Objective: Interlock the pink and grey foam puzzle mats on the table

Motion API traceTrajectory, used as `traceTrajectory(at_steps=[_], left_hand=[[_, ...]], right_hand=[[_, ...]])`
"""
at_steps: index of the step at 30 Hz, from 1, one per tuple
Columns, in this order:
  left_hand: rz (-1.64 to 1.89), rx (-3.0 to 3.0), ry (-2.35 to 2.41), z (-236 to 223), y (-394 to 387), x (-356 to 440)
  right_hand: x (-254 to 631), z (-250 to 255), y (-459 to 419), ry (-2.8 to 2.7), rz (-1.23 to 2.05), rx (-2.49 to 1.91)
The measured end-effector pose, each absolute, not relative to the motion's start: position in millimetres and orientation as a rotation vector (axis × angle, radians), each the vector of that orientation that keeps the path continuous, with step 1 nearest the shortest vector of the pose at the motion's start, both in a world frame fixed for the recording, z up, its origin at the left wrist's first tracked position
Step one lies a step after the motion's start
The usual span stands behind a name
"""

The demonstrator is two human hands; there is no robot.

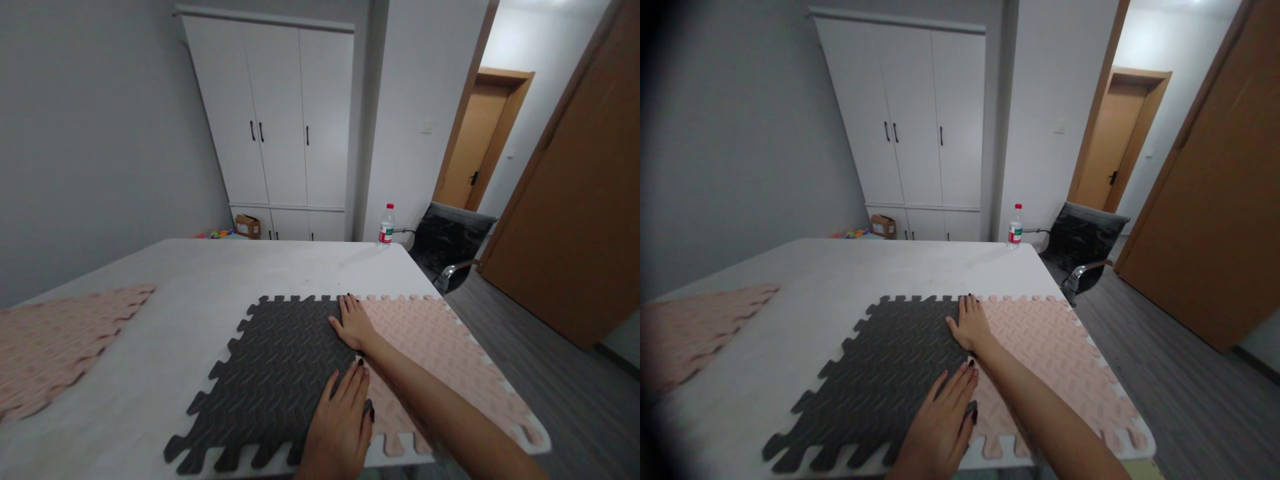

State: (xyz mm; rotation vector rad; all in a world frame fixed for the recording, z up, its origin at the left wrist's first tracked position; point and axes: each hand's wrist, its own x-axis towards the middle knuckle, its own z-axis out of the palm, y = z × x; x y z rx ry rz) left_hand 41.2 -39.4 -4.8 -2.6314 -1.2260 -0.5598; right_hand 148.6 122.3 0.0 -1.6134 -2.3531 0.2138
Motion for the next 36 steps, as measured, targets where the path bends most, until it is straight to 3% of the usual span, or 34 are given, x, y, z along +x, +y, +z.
traceTrajectory(at_steps=[13, 23, 36], left_hand=[[-0.515, -2.621, -1.231, -9.6, -40.2, 37.9], [-0.498, -2.688, -1.372, -3.1, -47.4, 42.3], [-0.506, -2.911, -1.500, 8.9, -45.7, 43.1]], right_hand=[[201.9, 15.4, 68.2, -2.585, 0.227, -1.388], [219.2, 7.0, 78.3, -2.538, 0.289, -1.240], [217.1, 24.4, 50.2, -2.485, 0.111, -1.245]])
